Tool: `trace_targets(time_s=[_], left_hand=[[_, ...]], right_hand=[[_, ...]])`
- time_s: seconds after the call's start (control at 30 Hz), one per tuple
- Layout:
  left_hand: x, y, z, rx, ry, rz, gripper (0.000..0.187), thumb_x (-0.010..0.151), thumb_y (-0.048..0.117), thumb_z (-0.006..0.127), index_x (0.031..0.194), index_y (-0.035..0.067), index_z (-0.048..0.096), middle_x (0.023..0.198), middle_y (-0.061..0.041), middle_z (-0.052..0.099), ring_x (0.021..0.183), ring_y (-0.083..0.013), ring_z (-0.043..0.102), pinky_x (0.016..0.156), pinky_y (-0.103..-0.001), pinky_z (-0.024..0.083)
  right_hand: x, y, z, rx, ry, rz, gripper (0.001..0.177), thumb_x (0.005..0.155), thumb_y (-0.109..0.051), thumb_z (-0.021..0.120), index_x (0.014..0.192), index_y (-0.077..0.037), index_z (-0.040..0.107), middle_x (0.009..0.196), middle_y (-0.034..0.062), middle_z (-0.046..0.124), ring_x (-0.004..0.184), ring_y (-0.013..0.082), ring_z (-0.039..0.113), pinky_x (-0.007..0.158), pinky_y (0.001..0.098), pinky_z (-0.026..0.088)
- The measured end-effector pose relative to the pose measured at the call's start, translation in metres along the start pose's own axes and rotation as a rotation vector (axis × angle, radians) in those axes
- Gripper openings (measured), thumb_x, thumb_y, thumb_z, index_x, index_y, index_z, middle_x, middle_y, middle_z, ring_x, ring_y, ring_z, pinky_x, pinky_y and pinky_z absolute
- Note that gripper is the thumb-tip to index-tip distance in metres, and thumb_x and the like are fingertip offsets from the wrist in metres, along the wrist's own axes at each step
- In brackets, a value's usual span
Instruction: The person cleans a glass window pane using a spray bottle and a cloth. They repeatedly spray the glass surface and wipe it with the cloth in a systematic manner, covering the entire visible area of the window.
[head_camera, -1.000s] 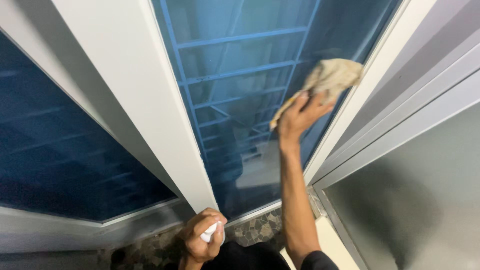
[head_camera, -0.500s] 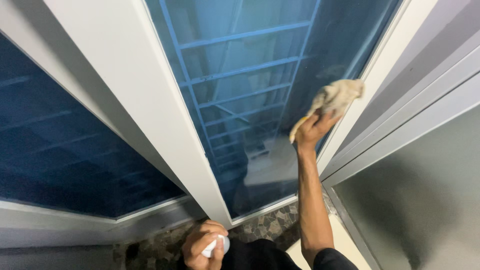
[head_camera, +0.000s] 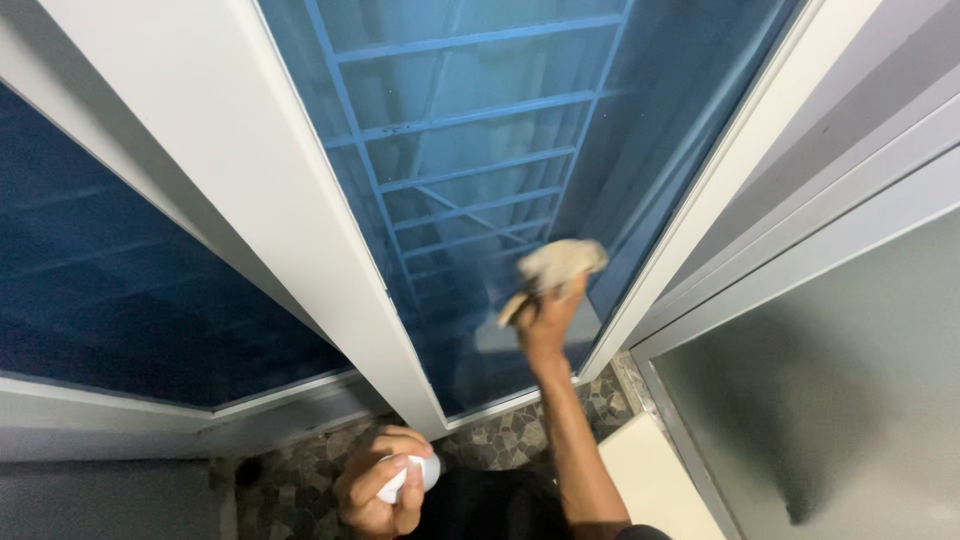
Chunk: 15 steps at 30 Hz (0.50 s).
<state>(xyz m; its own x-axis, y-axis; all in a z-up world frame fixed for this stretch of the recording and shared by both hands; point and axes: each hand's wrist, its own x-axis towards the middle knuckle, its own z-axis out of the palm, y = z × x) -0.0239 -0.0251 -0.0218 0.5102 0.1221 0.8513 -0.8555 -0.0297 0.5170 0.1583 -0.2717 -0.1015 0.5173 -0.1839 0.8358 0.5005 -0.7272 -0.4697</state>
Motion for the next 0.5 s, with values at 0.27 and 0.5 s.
trace_targets(time_s=[0.27, 0.5], left_hand=[[-0.006, -0.005, -0.003, 0.146, -0.033, -0.106, 0.035, 0.090, -0.003, 0.061, 0.122, 0.006, 0.051, 0.084, -0.016, 0.070, 0.072, -0.0238, 0.072, 0.065, -0.039, 0.061], [0.041, -0.018, 0.020, -0.009, -0.121, 0.042, 0.032, 0.091, -0.003, 0.062, 0.120, 0.007, 0.052, 0.084, -0.015, 0.069, 0.071, -0.0263, 0.072, 0.065, -0.040, 0.063]], right_hand=[[0.011, 0.012, 0.018, -0.060, 0.227, 0.289, 0.051, 0.101, -0.008, 0.047, 0.150, 0.004, 0.042, 0.159, 0.0352, 0.024, 0.150, 0.0487, 0.026, 0.126, 0.0574, 0.018], [-0.067, -0.069, 0.052, 0.007, -0.245, -0.456, 0.042, 0.074, -0.020, 0.077, 0.113, -0.019, 0.062, 0.133, 0.0185, 0.038, 0.126, 0.0458, 0.045, 0.112, 0.0663, 0.032]])
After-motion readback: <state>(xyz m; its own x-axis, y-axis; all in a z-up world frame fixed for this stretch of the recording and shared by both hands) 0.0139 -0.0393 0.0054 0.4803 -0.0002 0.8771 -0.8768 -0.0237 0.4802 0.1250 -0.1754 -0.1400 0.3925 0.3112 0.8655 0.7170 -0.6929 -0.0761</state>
